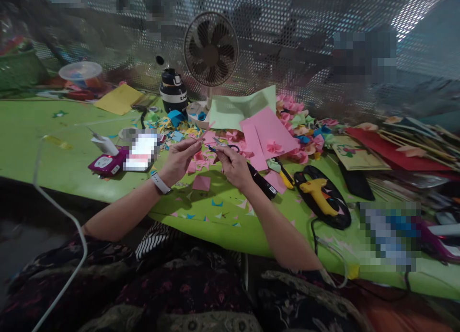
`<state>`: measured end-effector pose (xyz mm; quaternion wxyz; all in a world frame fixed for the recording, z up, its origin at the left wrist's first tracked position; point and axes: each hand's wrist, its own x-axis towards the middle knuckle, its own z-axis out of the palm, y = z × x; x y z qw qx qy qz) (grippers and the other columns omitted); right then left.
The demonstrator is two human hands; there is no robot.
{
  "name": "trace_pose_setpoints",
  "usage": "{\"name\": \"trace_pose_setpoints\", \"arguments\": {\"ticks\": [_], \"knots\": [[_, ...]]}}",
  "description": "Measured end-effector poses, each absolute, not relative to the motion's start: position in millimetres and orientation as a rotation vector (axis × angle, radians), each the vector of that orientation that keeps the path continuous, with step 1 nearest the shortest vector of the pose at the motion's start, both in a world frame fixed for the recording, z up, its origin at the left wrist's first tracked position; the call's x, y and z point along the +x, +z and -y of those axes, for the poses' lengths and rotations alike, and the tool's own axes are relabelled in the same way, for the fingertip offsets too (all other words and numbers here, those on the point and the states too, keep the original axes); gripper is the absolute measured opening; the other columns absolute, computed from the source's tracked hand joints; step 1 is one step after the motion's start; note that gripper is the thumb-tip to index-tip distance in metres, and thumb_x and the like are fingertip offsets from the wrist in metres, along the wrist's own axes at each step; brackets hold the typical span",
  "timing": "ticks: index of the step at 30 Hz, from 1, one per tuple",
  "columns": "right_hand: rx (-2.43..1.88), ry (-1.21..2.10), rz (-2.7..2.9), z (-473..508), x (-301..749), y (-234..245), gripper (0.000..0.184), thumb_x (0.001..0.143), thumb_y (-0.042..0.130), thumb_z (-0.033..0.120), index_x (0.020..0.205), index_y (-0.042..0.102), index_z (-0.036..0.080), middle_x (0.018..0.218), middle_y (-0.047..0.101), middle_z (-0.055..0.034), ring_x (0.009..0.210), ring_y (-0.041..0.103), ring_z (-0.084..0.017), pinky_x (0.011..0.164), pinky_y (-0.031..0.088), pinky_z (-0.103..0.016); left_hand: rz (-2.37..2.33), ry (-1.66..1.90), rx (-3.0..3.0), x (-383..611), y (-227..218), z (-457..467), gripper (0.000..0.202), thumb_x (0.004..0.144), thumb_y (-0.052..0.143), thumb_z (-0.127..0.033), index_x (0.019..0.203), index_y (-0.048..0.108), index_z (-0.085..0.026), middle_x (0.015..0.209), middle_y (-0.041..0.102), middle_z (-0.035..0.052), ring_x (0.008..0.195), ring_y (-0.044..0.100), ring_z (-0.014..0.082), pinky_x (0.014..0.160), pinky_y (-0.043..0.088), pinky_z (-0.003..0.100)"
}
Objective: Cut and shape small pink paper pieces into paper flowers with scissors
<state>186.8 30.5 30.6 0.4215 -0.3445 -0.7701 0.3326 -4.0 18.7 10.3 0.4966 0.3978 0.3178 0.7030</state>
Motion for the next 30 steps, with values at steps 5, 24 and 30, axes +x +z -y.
{"name": "trace_pose_setpoints", "arguments": {"ticks": [5,24,30], "knots": [[-0.847,0.853,1.926,-30,186,30,0.045,0.097,0.055,0.063,0.11,0.069,0.023,0.09,0.072,-0.0041,0.05,0.051,-0.01,0.051,0.048,-0.029,-0.746,1.693,0.982,-4,11,-18,0.018,0.068,0.091,-0.035,0.081,0.083,-0.026,0.082,0.073,0.0006,0.073,0.063,0.0091,0.062,0.051,0.021],[-0.847,0.838,2.006,-21,182,35,0.047,0.093,0.061,0.064,0.104,0.069,0.019,0.092,0.071,-0.0065,0.064,0.062,-0.015,0.06,0.053,-0.03,-0.77,1.671,0.958,-3,20,-14,0.023,0.067,0.091,-0.035,0.065,0.073,-0.021,0.07,0.066,-0.0023,0.065,0.057,0.0083,0.065,0.047,0.024],[-0.837,0.46,2.052,-17,176,28,0.037,0.099,0.057,0.053,0.114,0.071,0.022,0.114,0.074,-0.0116,0.102,0.07,-0.026,0.089,0.055,-0.041,-0.767,1.693,1.015,-4,20,-13,0.027,0.069,0.091,-0.036,0.063,0.07,-0.02,0.068,0.063,-0.0026,0.065,0.056,0.0084,0.067,0.047,0.025]]}}
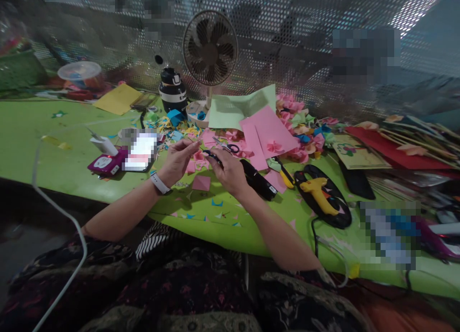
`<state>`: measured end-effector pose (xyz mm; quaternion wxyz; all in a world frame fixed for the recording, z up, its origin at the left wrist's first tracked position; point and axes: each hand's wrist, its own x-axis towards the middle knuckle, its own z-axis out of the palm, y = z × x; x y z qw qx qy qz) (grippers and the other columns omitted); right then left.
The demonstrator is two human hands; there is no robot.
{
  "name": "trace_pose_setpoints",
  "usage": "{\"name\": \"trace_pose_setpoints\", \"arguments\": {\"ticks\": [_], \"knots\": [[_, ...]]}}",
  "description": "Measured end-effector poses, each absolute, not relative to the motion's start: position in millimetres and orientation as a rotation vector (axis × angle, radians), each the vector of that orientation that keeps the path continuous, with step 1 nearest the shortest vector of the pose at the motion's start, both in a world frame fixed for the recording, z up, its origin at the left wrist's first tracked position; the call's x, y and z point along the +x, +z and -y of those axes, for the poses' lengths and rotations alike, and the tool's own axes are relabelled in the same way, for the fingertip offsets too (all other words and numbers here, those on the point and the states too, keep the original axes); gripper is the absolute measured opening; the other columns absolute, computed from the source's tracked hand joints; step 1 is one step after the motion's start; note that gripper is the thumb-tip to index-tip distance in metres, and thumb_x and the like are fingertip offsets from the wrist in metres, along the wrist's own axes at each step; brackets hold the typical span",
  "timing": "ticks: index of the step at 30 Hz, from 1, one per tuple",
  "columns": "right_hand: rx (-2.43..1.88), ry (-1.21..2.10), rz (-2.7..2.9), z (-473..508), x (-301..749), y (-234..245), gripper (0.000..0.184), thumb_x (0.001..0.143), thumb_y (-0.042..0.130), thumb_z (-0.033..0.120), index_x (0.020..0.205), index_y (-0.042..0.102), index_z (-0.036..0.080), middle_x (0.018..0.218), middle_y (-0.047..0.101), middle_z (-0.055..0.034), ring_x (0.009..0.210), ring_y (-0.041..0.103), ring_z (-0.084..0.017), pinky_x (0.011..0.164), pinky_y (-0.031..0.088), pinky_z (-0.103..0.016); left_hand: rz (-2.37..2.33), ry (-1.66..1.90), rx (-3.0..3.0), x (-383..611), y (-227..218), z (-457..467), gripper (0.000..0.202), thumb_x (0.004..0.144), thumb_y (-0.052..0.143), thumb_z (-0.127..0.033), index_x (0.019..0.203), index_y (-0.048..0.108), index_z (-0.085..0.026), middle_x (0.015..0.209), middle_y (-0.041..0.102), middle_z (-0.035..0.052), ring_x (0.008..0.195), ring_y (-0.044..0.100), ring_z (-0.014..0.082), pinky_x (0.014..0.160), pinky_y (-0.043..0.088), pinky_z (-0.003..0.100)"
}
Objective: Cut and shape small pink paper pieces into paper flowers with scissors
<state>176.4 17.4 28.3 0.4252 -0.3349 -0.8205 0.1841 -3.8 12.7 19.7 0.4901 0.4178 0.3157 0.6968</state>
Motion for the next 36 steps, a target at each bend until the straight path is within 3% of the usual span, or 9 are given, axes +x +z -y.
{"name": "trace_pose_setpoints", "arguments": {"ticks": [4,21,23,25,28,30,36], "knots": [[-0.919,0.455,2.058,-20,178,24,0.041,0.104,0.046,0.054,0.113,0.072,0.024,0.101,0.075,-0.0088,0.093,0.071,-0.025,0.08,0.055,-0.037,-0.767,1.729,1.083,-3,19,-11,0.021,0.071,0.09,-0.035,0.07,0.075,-0.021,0.071,0.066,-0.0018,0.065,0.056,0.0079,0.064,0.046,0.024],[-0.869,0.94,2.125,-21,183,37,0.058,0.098,0.043,0.071,0.103,0.07,0.02,0.063,0.054,0.0016,0.056,0.053,-0.015,0.056,0.045,-0.029,-0.736,1.638,0.981,-5,16,-15,0.023,0.065,0.093,-0.036,0.079,0.08,-0.024,0.08,0.074,0.0003,0.073,0.065,0.0104,0.069,0.052,0.025],[-0.888,0.864,2.161,-19,182,37,0.055,0.097,0.047,0.069,0.106,0.07,0.019,0.069,0.062,-0.0018,0.06,0.059,-0.017,0.059,0.049,-0.031,-0.737,1.653,1.011,-5,17,-14,0.022,0.065,0.093,-0.038,0.074,0.078,-0.023,0.075,0.072,-0.0004,0.069,0.062,0.0095,0.068,0.051,0.025],[-0.897,0.683,2.157,-16,179,33,0.051,0.095,0.056,0.065,0.115,0.069,0.02,0.092,0.073,-0.0091,0.08,0.069,-0.024,0.072,0.055,-0.037,-0.755,1.673,1.046,-4,18,-12,0.024,0.067,0.092,-0.038,0.068,0.075,-0.022,0.07,0.068,-0.0015,0.066,0.059,0.0087,0.067,0.05,0.025],[-0.912,0.453,2.103,-16,176,24,0.042,0.098,0.055,0.055,0.124,0.067,0.024,0.122,0.073,-0.0124,0.108,0.069,-0.031,0.088,0.055,-0.044,-0.787,1.684,1.088,-2,21,-9,0.03,0.067,0.092,-0.04,0.062,0.07,-0.02,0.064,0.063,-0.0027,0.062,0.056,0.0082,0.068,0.049,0.026],[-0.93,0.403,2.095,-19,176,20,0.036,0.102,0.049,0.05,0.119,0.07,0.025,0.119,0.075,-0.0113,0.107,0.07,-0.031,0.088,0.055,-0.044,-0.79,1.678,1.1,-1,24,-6,0.031,0.065,0.093,-0.042,0.064,0.071,-0.02,0.064,0.063,-0.0022,0.062,0.057,0.0089,0.069,0.05,0.027],[-0.916,0.496,2.192,-23,180,27,0.031,0.103,0.048,0.044,0.104,0.072,0.023,0.094,0.075,-0.0082,0.078,0.067,-0.024,0.069,0.05,-0.034,-0.77,1.661,1.088,2,27,-4,0.028,0.062,0.094,-0.04,0.072,0.075,-0.021,0.073,0.069,-0.0006,0.07,0.064,0.0114,0.075,0.055,0.03]]}}
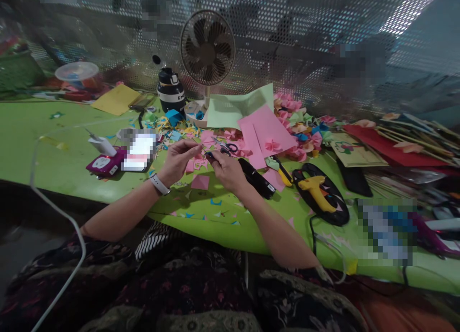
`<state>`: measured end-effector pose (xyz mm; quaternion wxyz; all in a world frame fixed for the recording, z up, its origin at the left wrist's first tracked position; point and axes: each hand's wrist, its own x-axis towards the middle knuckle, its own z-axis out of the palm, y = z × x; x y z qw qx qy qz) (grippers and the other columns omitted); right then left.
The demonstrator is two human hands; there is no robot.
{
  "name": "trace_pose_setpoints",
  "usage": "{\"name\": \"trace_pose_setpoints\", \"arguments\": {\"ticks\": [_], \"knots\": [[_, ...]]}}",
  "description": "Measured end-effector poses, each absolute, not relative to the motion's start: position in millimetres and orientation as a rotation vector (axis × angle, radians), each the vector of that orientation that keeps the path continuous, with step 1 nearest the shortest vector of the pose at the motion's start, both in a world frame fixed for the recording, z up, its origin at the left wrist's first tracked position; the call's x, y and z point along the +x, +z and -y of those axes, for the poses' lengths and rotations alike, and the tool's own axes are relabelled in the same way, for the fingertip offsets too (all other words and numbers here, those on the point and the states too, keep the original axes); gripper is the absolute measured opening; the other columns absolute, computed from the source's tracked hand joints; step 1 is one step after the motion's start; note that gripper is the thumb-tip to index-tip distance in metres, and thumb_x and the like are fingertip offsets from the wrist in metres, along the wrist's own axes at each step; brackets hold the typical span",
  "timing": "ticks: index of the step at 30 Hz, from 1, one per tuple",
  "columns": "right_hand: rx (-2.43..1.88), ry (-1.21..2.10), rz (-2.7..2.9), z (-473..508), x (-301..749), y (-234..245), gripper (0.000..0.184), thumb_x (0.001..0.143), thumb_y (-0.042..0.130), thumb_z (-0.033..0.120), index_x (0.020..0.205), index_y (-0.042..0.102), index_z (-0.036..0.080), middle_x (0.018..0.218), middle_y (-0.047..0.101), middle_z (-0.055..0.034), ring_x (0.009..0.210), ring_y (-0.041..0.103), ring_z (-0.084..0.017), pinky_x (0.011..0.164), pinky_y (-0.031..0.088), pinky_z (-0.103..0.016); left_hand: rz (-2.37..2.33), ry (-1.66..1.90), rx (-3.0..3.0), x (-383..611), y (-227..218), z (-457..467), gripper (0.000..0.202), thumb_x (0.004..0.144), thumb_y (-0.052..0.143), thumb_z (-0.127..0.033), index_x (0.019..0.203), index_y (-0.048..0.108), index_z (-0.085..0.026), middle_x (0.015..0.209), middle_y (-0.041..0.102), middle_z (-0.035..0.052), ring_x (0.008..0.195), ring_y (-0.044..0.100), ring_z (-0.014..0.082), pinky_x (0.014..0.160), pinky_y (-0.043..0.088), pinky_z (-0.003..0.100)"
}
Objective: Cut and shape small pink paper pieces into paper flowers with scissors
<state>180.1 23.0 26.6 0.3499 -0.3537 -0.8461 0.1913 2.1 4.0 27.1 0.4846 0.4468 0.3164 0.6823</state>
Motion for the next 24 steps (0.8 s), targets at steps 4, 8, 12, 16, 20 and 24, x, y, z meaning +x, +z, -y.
{"name": "trace_pose_setpoints", "arguments": {"ticks": [4,8,12,16,20,24], "knots": [[-0.91,0.595,2.226,-21.9,181.9,31.2,0.027,0.102,0.049,0.04,0.098,0.069,0.022,0.084,0.071,-0.0058,0.069,0.061,-0.02,0.063,0.043,-0.031,-0.761,1.67,1.077,1.9,25.1,-5.7,0.027,0.062,0.094,-0.038,0.07,0.075,-0.021,0.073,0.07,-0.0003,0.071,0.065,0.0118,0.076,0.056,0.03],[-0.886,0.672,2.226,-23.0,182.8,31.4,0.025,0.101,0.051,0.041,0.095,0.067,0.022,0.081,0.069,-0.0038,0.068,0.059,-0.019,0.062,0.042,-0.03,-0.785,1.647,1.064,1.1,24.5,-6.7,0.024,0.061,0.095,-0.036,0.072,0.078,-0.022,0.078,0.073,0.0009,0.077,0.069,0.0144,0.08,0.058,0.032],[-0.888,0.698,2.216,-24.8,183.3,31.3,0.024,0.101,0.052,0.04,0.095,0.067,0.022,0.083,0.07,-0.0038,0.069,0.06,-0.019,0.064,0.043,-0.03,-0.761,1.623,1.063,0.0,23.7,-7.5,0.024,0.061,0.095,-0.035,0.075,0.08,-0.023,0.083,0.076,0.0021,0.082,0.071,0.0157,0.083,0.059,0.033],[-0.931,0.66,2.225,-24.6,182.8,30.0,0.021,0.1,0.053,0.036,0.097,0.068,0.021,0.085,0.071,-0.0047,0.071,0.061,-0.02,0.065,0.043,-0.03,-0.723,1.624,1.08,-0.5,22.1,-8.1,0.024,0.063,0.095,-0.036,0.077,0.081,-0.022,0.082,0.076,0.0024,0.078,0.07,0.0138,0.08,0.059,0.03],[-0.899,0.686,2.238,-23.3,181.5,29.2,0.024,0.101,0.052,0.036,0.101,0.069,0.019,0.087,0.071,-0.006,0.073,0.061,-0.019,0.067,0.044,-0.029,-0.726,1.626,1.102,-0.5,21.5,-7.7,0.022,0.065,0.094,-0.036,0.075,0.08,-0.021,0.078,0.075,0.0021,0.074,0.069,0.0125,0.076,0.058,0.028],[-0.832,0.747,2.227,-25.0,181.9,30.2,0.025,0.101,0.052,0.035,0.102,0.07,0.018,0.09,0.072,-0.006,0.076,0.062,-0.019,0.07,0.046,-0.029,-0.757,1.623,1.079,-0.1,22.9,-6.7,0.025,0.062,0.095,-0.037,0.075,0.081,-0.021,0.081,0.076,0.0025,0.077,0.07,0.0137,0.078,0.059,0.029]]}}
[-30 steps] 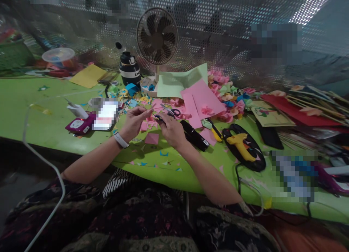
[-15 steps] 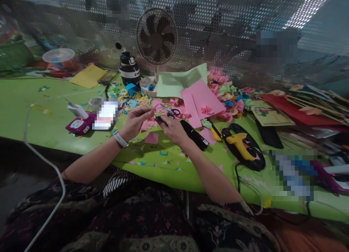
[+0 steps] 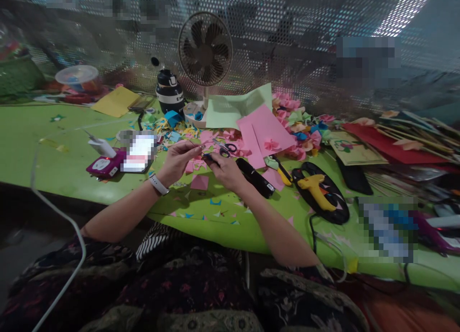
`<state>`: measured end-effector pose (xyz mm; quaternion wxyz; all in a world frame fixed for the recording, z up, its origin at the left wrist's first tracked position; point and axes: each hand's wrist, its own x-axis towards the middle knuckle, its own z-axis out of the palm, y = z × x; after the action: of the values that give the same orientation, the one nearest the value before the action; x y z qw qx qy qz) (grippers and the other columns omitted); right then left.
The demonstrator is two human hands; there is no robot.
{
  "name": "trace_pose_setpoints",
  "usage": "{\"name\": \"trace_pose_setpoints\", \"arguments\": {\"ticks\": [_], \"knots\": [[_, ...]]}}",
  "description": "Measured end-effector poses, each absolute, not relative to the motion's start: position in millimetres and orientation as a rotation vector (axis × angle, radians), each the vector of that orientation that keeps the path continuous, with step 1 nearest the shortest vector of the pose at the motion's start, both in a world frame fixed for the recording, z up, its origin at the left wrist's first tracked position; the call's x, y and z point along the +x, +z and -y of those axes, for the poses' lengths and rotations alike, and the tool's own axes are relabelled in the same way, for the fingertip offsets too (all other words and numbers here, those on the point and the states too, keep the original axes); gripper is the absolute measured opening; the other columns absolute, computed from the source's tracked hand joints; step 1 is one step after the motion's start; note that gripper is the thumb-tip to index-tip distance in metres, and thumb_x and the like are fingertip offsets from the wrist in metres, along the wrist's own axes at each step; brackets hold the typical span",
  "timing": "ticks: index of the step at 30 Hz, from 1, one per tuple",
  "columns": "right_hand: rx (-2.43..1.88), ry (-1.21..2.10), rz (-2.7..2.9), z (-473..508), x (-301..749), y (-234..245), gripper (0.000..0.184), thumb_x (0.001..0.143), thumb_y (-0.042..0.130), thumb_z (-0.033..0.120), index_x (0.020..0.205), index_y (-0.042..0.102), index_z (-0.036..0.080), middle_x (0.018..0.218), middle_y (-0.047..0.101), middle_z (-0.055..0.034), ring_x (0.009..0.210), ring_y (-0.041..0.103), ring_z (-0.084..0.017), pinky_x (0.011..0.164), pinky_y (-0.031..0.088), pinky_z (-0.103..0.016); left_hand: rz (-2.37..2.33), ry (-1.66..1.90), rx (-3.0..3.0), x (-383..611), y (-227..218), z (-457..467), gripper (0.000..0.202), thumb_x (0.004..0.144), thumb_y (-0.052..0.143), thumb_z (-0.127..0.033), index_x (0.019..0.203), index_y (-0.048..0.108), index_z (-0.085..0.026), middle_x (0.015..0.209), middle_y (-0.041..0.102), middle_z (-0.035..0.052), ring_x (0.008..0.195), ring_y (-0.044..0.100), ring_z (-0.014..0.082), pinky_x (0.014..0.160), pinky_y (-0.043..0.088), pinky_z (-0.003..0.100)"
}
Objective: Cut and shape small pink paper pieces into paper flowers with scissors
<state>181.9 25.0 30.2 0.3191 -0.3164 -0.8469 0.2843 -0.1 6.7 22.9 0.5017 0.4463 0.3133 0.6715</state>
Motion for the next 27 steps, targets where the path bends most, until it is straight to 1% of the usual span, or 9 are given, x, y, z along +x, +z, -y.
{"name": "trace_pose_setpoints", "arguments": {"ticks": [4,6,9,10,12,14,17,22,27], "knots": [[-0.819,0.778,2.244,-25,183,32,0.027,0.101,0.051,0.038,0.102,0.07,0.018,0.087,0.072,-0.0054,0.075,0.063,-0.019,0.068,0.048,-0.03,-0.753,1.618,1.068,0,24,-7,0.025,0.062,0.095,-0.036,0.075,0.08,-0.021,0.08,0.075,0.0023,0.077,0.07,0.0136,0.077,0.059,0.03],[-0.823,0.743,2.229,-23,182,33,0.028,0.1,0.054,0.041,0.107,0.069,0.019,0.095,0.073,-0.0071,0.082,0.065,-0.021,0.073,0.05,-0.033,-0.755,1.621,1.076,-1,24,-7,0.023,0.063,0.094,-0.035,0.073,0.079,-0.021,0.078,0.074,0.0019,0.074,0.068,0.0128,0.076,0.058,0.029],[-0.838,0.635,2.134,-19,179,33,0.035,0.097,0.061,0.048,0.117,0.067,0.02,0.109,0.073,-0.01,0.091,0.067,-0.023,0.082,0.052,-0.037,-0.747,1.644,1.091,-2,22,-8,0.023,0.065,0.093,-0.034,0.067,0.076,-0.02,0.072,0.071,0.0005,0.069,0.065,0.0104,0.072,0.056,0.027],[-0.841,0.607,2.101,-17,178,33,0.035,0.097,0.06,0.049,0.117,0.067,0.021,0.108,0.072,-0.0101,0.09,0.067,-0.023,0.082,0.052,-0.037,-0.747,1.655,1.093,-2,22,-8,0.024,0.065,0.093,-0.034,0.065,0.075,-0.019,0.07,0.07,-0.0003,0.067,0.063,0.0096,0.07,0.055,0.026],[-0.842,0.591,2.065,-16,177,32,0.034,0.1,0.054,0.051,0.111,0.068,0.021,0.099,0.071,-0.0084,0.085,0.066,-0.022,0.078,0.051,-0.035,-0.757,1.668,1.093,-2,21,-9,0.025,0.065,0.093,-0.034,0.065,0.074,-0.019,0.067,0.068,-0.0012,0.065,0.062,0.0087,0.069,0.054,0.025],[-0.85,0.603,2.047,-15,176,32,0.036,0.103,0.049,0.052,0.105,0.068,0.022,0.089,0.069,-0.0063,0.079,0.065,-0.02,0.073,0.05,-0.033,-0.763,1.664,1.098,-2,20,-9,0.024,0.066,0.093,-0.035,0.069,0.075,-0.019,0.071,0.07,-0.0006,0.068,0.063,0.0094,0.071,0.055,0.026],[-0.874,0.641,2.018,-16,176,32,0.039,0.102,0.047,0.056,0.102,0.067,0.022,0.079,0.063,-0.0036,0.07,0.061,-0.018,0.067,0.047,-0.031,-0.76,1.649,1.108,-2,19,-9,0.023,0.068,0.091,-0.037,0.076,0.078,-0.02,0.079,0.073,0.0011,0.074,0.066,0.0111,0.075,0.056,0.028],[-0.852,0.714,2.022,-16,177,33,0.042,0.101,0.047,0.06,0.101,0.066,0.023,0.075,0.06,-0.0019,0.067,0.057,-0.017,0.062,0.045,-0.029,-0.75,1.641,1.114,-3,18,-11,0.022,0.068,0.092,-0.037,0.076,0.079,-0.021,0.079,0.073,0.0013,0.073,0.066,0.011,0.075,0.057,0.028],[-0.834,0.718,2.057,-18,177,32,0.042,0.102,0.046,0.059,0.101,0.067,0.022,0.073,0.061,-0.0014,0.065,0.058,-0.017,0.064,0.046,-0.03,-0.743,1.642,1.136,-5,16,-13,0.022,0.068,0.091,-0.037,0.079,0.08,-0.022,0.081,0.074,0.0014,0.075,0.067,0.0117,0.074,0.057,0.028]]}}
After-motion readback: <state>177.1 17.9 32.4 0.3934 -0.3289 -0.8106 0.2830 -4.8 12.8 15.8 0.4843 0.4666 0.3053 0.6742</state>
